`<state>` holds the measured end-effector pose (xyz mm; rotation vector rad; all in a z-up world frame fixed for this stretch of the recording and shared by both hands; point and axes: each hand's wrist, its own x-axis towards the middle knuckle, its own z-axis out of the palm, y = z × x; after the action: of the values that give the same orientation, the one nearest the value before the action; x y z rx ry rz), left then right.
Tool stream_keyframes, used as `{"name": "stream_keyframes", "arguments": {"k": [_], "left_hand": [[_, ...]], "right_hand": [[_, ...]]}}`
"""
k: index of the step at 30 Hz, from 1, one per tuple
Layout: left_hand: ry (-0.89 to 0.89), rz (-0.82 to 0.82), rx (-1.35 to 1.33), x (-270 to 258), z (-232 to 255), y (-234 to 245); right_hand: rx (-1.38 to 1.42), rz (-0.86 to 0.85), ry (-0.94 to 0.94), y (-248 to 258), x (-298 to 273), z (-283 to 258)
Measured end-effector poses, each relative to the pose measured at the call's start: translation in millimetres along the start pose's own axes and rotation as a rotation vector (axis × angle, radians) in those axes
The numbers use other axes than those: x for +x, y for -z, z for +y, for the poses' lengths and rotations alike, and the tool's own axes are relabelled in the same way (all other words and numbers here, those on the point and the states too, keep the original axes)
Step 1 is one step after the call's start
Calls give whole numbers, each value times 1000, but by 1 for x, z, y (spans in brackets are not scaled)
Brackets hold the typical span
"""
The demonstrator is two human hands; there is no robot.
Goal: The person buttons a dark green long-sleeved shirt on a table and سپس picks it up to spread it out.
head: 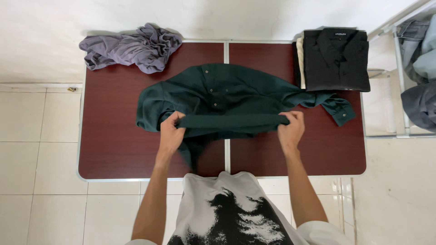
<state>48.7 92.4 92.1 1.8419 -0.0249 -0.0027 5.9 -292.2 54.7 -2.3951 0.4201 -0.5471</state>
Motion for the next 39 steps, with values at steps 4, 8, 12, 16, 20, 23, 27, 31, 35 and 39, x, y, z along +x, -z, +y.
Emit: {"name": "stream_keyframes", "arguments": {"k": [4, 8, 12, 16, 20, 23, 27, 31, 35, 39], "left_hand": [[22, -223, 394, -3, 13, 17], [-137, -160, 646, -7, 2, 31], [-186, 125, 734, -13, -16, 32], [-153, 409, 448, -6, -30, 34], [36, 441, 40, 0, -59, 25], [71, 68, 181, -11, -83, 36], [312, -457, 544, -35, -87, 49], [614, -795, 824, -48, -64, 63], [602, -745, 687, -42, -77, 69], [359, -180, 496, -29, -138, 47]], "right_hand": [[-15, 43, 8, 14, 0, 27], [-18, 45, -28, 22, -9, 49], [40, 34, -44, 28, -14, 59], [254, 129, -92, 31, -7, 66], [537, 85, -186, 20, -4, 101], [491, -292, -539, 17, -14, 144], [-25, -924, -705, 31, -37, 173], [-1, -1161, -728, 43, -55, 177], [-114, -1232, -591, 46, -41, 152], [66, -716, -550, 4, -27, 125]]}}
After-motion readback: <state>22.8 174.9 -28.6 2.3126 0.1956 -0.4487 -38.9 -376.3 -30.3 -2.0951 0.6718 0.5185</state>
